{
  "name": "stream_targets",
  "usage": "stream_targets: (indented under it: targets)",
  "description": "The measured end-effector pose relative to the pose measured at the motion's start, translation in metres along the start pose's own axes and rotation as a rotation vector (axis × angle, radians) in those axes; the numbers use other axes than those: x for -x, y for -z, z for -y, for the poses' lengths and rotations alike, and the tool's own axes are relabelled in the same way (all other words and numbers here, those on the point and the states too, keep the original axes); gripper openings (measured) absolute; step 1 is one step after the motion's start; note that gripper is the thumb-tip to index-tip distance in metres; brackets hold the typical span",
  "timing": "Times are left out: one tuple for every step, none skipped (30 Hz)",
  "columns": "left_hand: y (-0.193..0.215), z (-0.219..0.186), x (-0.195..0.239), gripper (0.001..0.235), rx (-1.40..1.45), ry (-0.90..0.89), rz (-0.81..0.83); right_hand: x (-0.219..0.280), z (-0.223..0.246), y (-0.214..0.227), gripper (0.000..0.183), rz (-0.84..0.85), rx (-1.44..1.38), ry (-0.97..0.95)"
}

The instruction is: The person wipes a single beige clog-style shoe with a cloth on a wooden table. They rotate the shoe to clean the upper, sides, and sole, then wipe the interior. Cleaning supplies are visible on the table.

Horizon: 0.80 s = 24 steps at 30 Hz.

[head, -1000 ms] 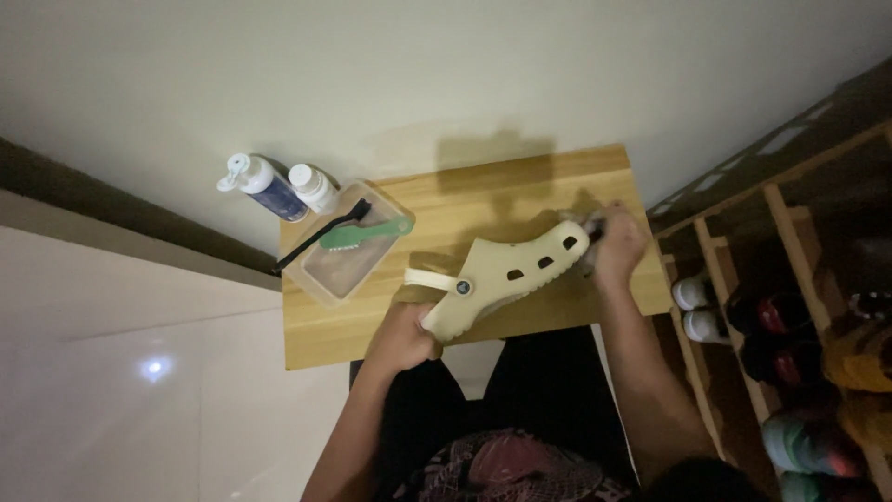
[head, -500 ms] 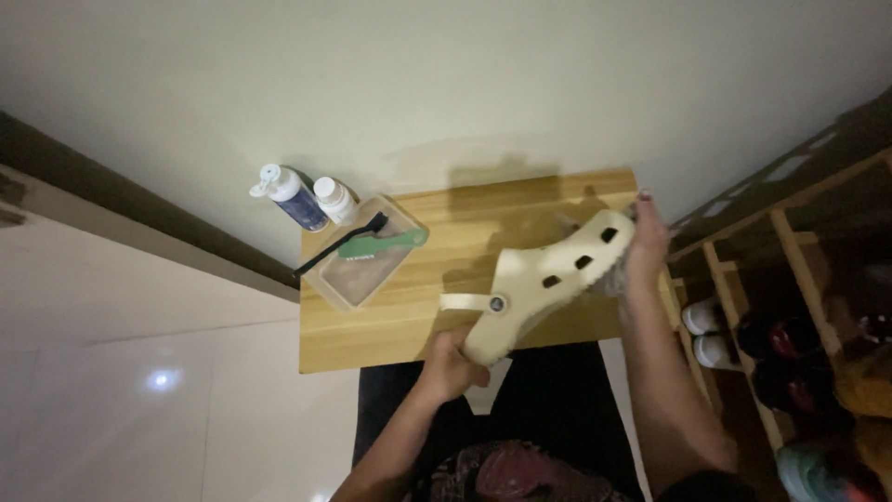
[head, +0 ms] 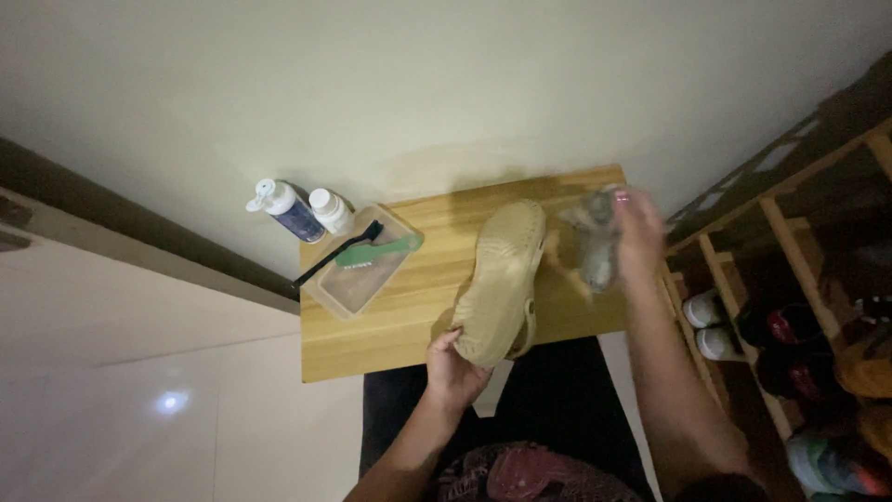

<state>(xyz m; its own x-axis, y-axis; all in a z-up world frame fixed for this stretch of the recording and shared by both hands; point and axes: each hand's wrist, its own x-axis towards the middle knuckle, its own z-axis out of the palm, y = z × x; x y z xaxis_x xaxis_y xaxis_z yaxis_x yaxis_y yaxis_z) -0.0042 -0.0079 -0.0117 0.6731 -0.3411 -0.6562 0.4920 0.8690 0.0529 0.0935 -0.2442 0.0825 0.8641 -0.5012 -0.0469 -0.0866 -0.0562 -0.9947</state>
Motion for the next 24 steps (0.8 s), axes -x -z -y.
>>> stream_targets:
  targets:
    - [0.004,0.001,-0.003,0.057,-0.005,-0.001,-0.001,0.009,0.008,-0.013,0.052,-0.003,-0.005,-0.002]
    - [0.008,0.002,-0.006,0.054,0.028,-0.019,-0.038,0.018,0.015,-0.026,0.033,0.095,0.076,0.150]
    - [0.013,0.004,-0.009,0.052,0.065,-0.036,-0.078,0.028,0.023,-0.039,0.018,0.196,0.160,0.298]
    - [0.011,0.004,-0.008,0.052,0.063,-0.036,-0.083,0.018,0.003,-0.050,0.018,0.195,0.159,0.292]
    - [0.008,0.005,-0.008,0.053,0.088,-0.089,-0.122,0.008,-0.015,-0.061,0.015,0.324,0.327,0.723]
    - [0.006,0.005,-0.008,0.054,0.112,-0.143,-0.161,-0.002,-0.033,-0.073,0.023,0.448,0.493,1.157]
    - [-0.003,0.004,-0.001,0.054,0.119,-0.148,-0.162,-0.003,-0.042,-0.081,0.023,0.457,0.489,1.160]
    - [-0.010,0.001,0.006,0.063,0.034,-0.131,-0.166,-0.005,-0.050,-0.090,0.030,0.405,0.514,1.253]
    - [-0.018,0.000,0.013,0.072,-0.051,-0.110,-0.173,-0.006,-0.060,-0.097,0.037,0.353,0.539,1.342]
    - [-0.018,-0.004,0.020,0.072,-0.043,-0.112,-0.178,-0.006,-0.062,-0.102,0.037,0.364,0.536,1.340]
    - [-0.017,-0.008,0.027,0.083,-0.151,-0.065,-0.193,-0.006,-0.063,-0.106,0.040,0.340,0.532,1.354]
    - [-0.017,-0.011,0.035,0.095,-0.259,-0.017,-0.208,-0.005,-0.065,-0.109,0.042,0.316,0.528,1.368]
    - [0.015,-0.021,0.023,0.095,-0.254,-0.020,-0.204,-0.002,-0.060,-0.112,0.042,0.320,0.529,1.374]
    - [0.046,-0.030,0.011,0.070,-0.830,-0.196,-0.249,0.000,-0.054,-0.115,0.043,0.339,0.539,1.342]
    - [0.077,-0.039,0.000,0.057,-1.410,-0.376,-0.280,0.003,-0.049,-0.116,0.046,0.353,0.549,1.307]
    - [0.055,-0.042,0.017,0.057,-1.407,-0.378,-0.278,0.002,-0.044,-0.119,0.046,0.354,0.551,1.311]
    - [0.035,-0.046,0.037,0.049,-1.562,-0.552,-0.275,0.005,-0.041,-0.123,0.046,0.300,0.530,1.350]
    - [0.015,-0.049,0.058,0.042,-1.711,-0.731,-0.271,0.008,-0.038,-0.126,0.048,0.245,0.508,1.389]
    - [0.008,-0.043,0.058,0.042,-1.712,-0.734,-0.276,0.004,-0.042,-0.125,0.048,0.245,0.502,1.389]
    - [0.002,-0.036,0.058,0.055,-1.786,-0.884,-0.136,0.001,-0.046,-0.125,0.049,0.313,0.394,1.333]
    - [-0.004,-0.030,0.058,0.087,-1.849,-1.033,0.012,-0.001,-0.050,-0.125,0.050,0.378,0.288,1.273]
    - [0.003,-0.030,0.050,0.087,-1.851,-1.035,0.008,-0.002,-0.056,-0.122,0.050,0.379,0.283,1.274]
    - [0.008,-0.027,0.039,0.087,-1.868,-1.048,0.019,-0.006,-0.061,-0.116,0.049,0.424,0.154,1.038]
    - [0.013,-0.024,0.027,0.087,-1.884,-1.061,0.030,-0.010,-0.065,-0.111,0.048,0.461,0.028,0.799]
